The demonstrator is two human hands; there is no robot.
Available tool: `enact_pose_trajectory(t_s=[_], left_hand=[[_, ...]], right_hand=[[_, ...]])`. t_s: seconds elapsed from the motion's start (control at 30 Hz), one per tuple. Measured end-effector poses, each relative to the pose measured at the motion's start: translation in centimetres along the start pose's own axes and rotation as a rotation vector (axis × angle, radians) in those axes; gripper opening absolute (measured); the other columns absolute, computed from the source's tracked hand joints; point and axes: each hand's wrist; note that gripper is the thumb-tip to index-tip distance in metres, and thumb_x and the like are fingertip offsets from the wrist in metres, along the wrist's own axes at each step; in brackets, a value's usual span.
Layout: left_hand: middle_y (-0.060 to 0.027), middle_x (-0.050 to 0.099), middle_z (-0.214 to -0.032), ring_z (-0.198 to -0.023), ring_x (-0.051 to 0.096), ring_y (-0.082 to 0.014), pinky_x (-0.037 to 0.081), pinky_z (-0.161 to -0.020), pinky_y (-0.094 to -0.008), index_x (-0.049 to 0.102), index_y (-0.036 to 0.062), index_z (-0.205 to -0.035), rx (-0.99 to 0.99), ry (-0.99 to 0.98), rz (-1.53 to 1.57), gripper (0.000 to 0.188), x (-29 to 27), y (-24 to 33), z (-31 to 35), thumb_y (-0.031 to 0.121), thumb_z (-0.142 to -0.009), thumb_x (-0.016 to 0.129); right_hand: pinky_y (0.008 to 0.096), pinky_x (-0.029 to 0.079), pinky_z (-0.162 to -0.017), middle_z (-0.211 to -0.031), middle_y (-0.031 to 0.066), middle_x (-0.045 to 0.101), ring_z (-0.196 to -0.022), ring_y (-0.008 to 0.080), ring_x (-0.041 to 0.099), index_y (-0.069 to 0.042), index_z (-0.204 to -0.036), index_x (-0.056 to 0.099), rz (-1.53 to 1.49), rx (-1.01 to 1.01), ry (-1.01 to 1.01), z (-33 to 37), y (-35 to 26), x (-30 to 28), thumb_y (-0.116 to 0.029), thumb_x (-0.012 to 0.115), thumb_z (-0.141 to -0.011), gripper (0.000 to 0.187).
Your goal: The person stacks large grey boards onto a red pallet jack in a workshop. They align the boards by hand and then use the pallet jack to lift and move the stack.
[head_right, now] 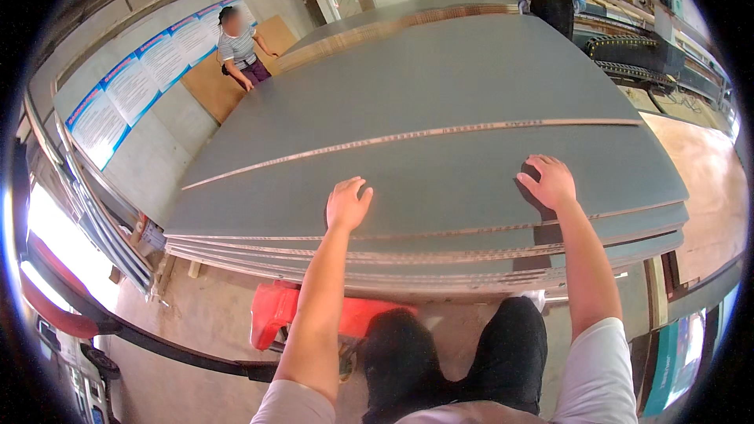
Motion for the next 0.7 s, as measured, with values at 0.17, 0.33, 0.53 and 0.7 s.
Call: enact_pose_trajectory(t_s=[0.17, 0.33, 0.53, 0.7], left_hand=[[-0.0035, 0.064, -0.161, -0.153, 0.052, -0.025, 0.04, -0.13, -0.0457, 0.072, 0.0138, -0.146, -0.015, -0.004, 0.001, 0.048, 0.0, -0.2, -0.1, 0.043, -0.109, 0.064], [-0.003, 0.065, -0.16, -0.154, 0.052, -0.0254, 0.041, -0.129, -0.0457, 0.073, 0.0141, -0.145, -0.022, -0.004, 0.022, 0.047, -0.3, 0.1, -0.1, 0.043, -0.108, 0.065], [-0.0029, 0.064, -0.162, -0.154, 0.052, -0.0258, 0.042, -0.128, -0.0454, 0.073, 0.0134, -0.145, -0.037, -0.012, 0.029, 0.047, -1.2, 0.9, 0.3, 0.041, -0.107, 0.066], [-0.0068, 0.067, -0.157, -0.149, 0.057, -0.029, 0.046, -0.125, -0.047, 0.075, 0.0117, -0.141, 0.02, 0.045, 0.018, 0.045, 0.2, -0.3, -0.4, 0.039, -0.106, 0.069]], right_hand=[[0.0485, 0.046, -0.123, -0.149, 0.0074, 0.072, -0.145, 0.0332, 0.06, -0.011, -0.132, 0.077, -0.036, -0.012, 0.045, 0.2, -0.5, -0.1, -0.047, 0.074, -0.102, 0.047], [0.0489, 0.048, -0.121, -0.148, 0.0074, 0.073, -0.143, 0.0333, 0.062, -0.011, -0.129, 0.077, -0.054, -0.011, 0.05, 0.0, 0.0, 0.1, -0.046, 0.074, -0.101, 0.045], [0.0491, 0.05, -0.118, -0.144, 0.0084, 0.075, -0.139, 0.0343, 0.064, -0.011, -0.127, 0.078, -0.059, -0.004, 0.065, 0.1, -0.3, -0.1, -0.045, 0.075, -0.1, 0.043], [0.0487, 0.056, -0.111, -0.137, 0.0099, 0.077, -0.132, 0.0352, 0.068, -0.01, -0.121, 0.08, -0.081, -0.051, 0.131, 0.1, 1.0, 0.3, -0.046, 0.076, -0.099, 0.042]])
Point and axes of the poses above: each hand's wrist, its own z-axis away from the middle knuckle, its own x-axis out of the palm, y = z × x
